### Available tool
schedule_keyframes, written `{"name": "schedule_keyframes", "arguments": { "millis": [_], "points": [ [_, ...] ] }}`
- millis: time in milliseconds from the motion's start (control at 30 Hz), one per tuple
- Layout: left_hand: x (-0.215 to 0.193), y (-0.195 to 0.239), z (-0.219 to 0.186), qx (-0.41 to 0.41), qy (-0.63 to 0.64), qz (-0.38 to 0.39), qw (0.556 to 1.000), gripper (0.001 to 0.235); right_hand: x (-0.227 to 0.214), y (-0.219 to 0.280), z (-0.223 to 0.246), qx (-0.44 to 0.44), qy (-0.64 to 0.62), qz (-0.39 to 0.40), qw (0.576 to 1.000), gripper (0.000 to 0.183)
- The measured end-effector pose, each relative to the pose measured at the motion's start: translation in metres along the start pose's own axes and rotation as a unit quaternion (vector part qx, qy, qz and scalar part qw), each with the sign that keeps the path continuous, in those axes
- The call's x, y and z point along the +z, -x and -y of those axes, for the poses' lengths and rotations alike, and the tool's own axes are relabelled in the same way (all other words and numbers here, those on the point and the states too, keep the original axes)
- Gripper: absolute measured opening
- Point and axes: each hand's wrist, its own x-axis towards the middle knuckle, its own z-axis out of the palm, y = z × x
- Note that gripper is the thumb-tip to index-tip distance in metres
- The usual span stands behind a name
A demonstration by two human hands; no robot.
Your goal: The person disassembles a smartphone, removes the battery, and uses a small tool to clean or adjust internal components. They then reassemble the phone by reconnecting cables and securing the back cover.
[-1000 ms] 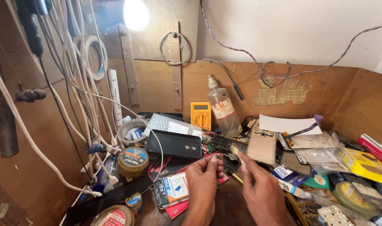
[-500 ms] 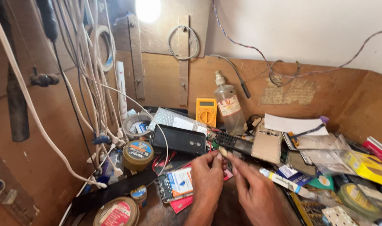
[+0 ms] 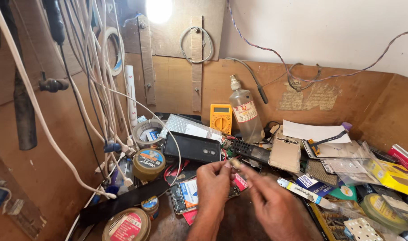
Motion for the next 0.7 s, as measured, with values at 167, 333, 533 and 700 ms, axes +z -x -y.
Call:
{"name": "schedule_keyframes", "arguments": {
  "millis": [167, 333, 533, 700],
  "points": [
    [0.002, 0.003, -0.003, 0.017, 0.004, 0.034, 0.999, 0.023, 0.007, -0.001, -0.005, -0.007, 0.005, -0.026, 1.000, 0.039],
    [-0.008, 0.003, -0.013, -0.012, 0.016, 0.004, 1.000, 0.023, -0.002, 0.000, -0.006, -0.010, 0.017, -0.020, 1.000, 0.043],
    [0.000, 0.003, -0.002, 0.004, -0.025, 0.016, 1.000, 0.023, 0.001, 0.002, 0.000, 0.012, -0.013, 0.011, 1.000, 0.042],
    [-0.005, 0.000, -0.001, -0.020, 0.031, 0.027, 0.999, 0.022, -0.003, 0.001, -0.005, 0.061, 0.022, 0.052, 0.997, 0.046]
  ]
}}
